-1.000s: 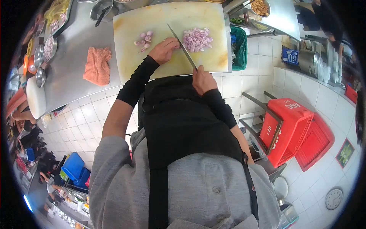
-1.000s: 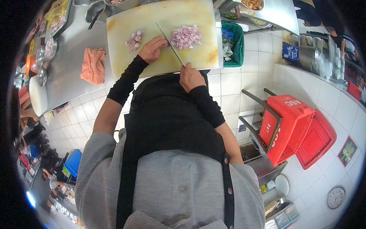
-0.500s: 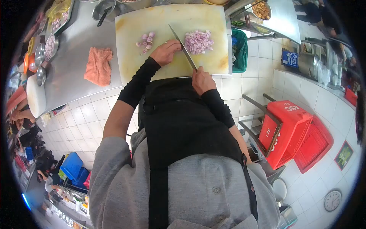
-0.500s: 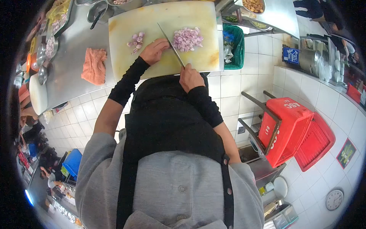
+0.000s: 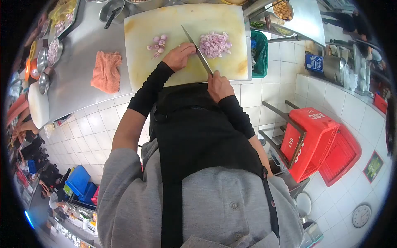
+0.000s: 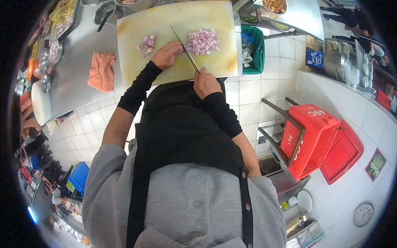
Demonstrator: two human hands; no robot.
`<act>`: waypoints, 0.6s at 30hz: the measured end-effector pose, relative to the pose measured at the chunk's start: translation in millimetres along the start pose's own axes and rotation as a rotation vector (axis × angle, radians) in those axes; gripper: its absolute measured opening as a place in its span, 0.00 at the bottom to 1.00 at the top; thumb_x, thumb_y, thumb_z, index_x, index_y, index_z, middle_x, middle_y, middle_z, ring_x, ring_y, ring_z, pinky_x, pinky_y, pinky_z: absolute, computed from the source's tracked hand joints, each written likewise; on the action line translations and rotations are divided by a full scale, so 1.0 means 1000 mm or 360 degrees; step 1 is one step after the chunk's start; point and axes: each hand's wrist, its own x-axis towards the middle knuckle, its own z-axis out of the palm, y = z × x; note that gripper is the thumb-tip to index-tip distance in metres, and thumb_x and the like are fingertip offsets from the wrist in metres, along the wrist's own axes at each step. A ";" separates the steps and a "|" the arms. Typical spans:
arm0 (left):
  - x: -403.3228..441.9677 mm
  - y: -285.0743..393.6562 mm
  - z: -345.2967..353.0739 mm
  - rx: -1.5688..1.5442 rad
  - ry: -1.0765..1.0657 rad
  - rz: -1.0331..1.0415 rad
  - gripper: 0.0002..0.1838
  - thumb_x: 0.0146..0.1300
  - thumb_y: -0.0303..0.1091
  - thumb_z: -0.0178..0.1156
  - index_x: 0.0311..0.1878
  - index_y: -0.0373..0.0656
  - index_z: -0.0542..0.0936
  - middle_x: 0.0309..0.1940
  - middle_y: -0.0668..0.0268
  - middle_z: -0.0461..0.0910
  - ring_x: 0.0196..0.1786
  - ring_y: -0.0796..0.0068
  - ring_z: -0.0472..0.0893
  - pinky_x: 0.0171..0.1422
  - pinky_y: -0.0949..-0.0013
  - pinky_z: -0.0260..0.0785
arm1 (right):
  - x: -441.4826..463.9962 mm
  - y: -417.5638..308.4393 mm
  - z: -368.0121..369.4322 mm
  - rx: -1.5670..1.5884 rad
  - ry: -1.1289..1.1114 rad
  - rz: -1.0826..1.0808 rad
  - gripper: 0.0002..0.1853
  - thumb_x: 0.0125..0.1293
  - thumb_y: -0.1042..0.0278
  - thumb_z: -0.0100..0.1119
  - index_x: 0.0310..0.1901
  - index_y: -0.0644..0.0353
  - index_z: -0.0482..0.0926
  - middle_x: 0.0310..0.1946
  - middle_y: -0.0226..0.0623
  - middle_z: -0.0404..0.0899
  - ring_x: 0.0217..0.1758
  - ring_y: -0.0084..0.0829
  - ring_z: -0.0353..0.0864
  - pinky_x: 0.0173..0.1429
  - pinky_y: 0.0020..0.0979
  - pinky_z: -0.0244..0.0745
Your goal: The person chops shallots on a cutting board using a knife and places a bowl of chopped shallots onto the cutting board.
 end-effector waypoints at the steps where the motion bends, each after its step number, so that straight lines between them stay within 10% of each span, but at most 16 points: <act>1: 0.000 -0.002 0.001 0.0003 0.0001 0.0001 0.16 0.62 0.18 0.59 0.53 0.42 0.80 0.53 0.56 0.81 0.54 0.50 0.82 0.56 0.57 0.79 | -0.003 0.000 -0.005 -0.0016 -0.0007 0.0002 0.17 0.80 0.58 0.49 0.41 0.68 0.70 0.29 0.68 0.81 0.36 0.69 0.83 0.43 0.61 0.80; 18: 0.000 0.002 0.000 -0.0012 0.0006 -0.0042 0.17 0.61 0.16 0.59 0.53 0.41 0.80 0.53 0.55 0.81 0.55 0.49 0.83 0.57 0.56 0.79 | -0.007 0.004 -0.012 0.0042 -0.0011 -0.0021 0.18 0.79 0.57 0.51 0.41 0.67 0.71 0.28 0.69 0.81 0.36 0.69 0.83 0.41 0.61 0.80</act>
